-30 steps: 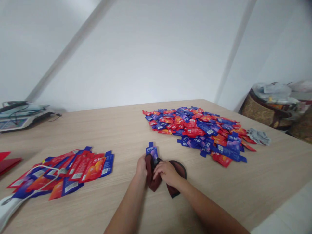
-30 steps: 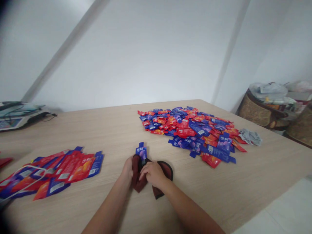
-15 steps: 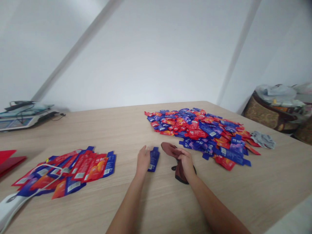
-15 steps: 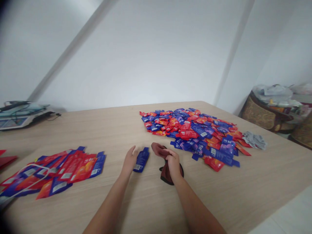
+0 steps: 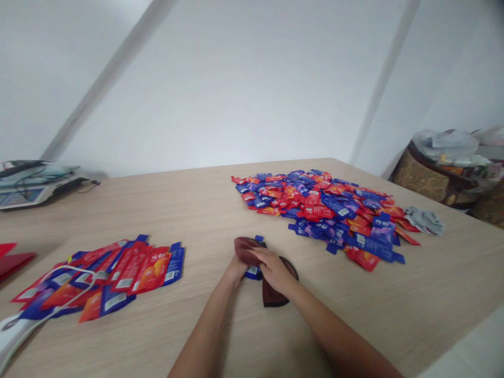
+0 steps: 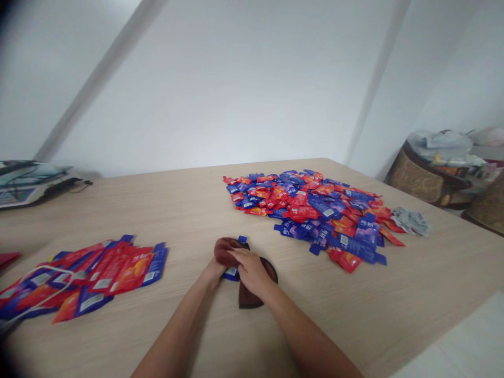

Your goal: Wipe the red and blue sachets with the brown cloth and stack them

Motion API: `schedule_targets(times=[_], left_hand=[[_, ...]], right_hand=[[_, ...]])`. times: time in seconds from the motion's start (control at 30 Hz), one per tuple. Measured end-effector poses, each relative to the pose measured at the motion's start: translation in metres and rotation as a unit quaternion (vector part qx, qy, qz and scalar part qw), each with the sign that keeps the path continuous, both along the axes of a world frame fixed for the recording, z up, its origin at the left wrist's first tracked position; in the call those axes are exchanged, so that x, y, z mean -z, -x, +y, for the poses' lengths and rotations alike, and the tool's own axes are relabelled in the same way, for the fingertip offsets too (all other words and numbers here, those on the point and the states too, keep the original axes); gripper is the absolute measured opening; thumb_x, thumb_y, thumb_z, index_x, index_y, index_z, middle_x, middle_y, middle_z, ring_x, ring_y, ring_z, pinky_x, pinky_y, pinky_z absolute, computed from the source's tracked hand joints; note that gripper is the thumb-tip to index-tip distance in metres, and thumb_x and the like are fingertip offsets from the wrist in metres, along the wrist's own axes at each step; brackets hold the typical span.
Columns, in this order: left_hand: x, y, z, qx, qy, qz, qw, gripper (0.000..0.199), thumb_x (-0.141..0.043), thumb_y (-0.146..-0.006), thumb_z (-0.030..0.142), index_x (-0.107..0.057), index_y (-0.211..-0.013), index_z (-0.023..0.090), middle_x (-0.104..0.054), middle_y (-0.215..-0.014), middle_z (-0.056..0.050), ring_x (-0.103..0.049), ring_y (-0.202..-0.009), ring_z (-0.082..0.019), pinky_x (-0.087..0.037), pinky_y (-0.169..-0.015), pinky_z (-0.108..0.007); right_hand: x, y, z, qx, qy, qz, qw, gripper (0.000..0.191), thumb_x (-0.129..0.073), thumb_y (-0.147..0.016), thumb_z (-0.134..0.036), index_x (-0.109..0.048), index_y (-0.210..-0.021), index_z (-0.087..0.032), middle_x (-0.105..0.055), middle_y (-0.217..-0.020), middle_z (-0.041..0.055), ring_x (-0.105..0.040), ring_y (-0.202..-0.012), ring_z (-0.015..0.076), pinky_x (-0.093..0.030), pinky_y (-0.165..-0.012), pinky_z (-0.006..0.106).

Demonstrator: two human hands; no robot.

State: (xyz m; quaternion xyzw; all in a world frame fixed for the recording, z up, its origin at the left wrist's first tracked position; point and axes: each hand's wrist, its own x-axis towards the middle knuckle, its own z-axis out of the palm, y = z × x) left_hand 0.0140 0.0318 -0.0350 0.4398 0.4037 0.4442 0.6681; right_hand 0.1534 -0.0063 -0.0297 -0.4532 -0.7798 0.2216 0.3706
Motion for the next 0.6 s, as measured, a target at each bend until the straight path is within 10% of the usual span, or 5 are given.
schedule_targets(times=[0.17,0.37,0.6], left_hand=[[-0.001,0.004,-0.007,0.067,0.044,0.058,0.995,0.038,-0.069,-0.057,0.011,-0.060,-0.094,0.010,-0.069,-0.072,-0.009,-0.066,-0.065,-0.025,-0.051,-0.066,-0.037],[-0.007,0.012,-0.010,0.064,0.129,-0.065,0.987,0.042,-0.061,-0.071,0.016,-0.053,-0.112,0.007,-0.070,-0.085,-0.016,-0.068,-0.076,-0.026,-0.051,-0.072,-0.038],[-0.013,0.006,-0.007,0.012,0.253,-0.230,0.940,0.043,-0.037,-0.090,0.039,-0.054,-0.113,0.007,-0.068,-0.085,-0.013,-0.066,-0.069,-0.021,-0.053,-0.065,-0.035]], right_hand=[[0.006,-0.018,0.022,0.126,0.019,-0.184,0.975,0.055,-0.041,-0.075,-0.003,-0.055,-0.124,-0.026,-0.052,-0.133,0.0042,-0.041,-0.124,0.0217,-0.026,-0.101,0.044],[0.015,-0.042,0.027,0.226,-0.002,-0.102,0.969,0.057,-0.037,-0.076,-0.003,-0.051,-0.127,-0.022,-0.053,-0.131,0.0053,-0.043,-0.121,0.0202,-0.032,-0.099,0.037],[0.012,-0.007,0.006,0.044,-0.020,-0.062,0.997,0.063,-0.037,-0.069,0.000,-0.056,-0.121,-0.029,-0.052,-0.133,-0.0008,-0.042,-0.124,0.0174,-0.028,-0.102,0.041]])
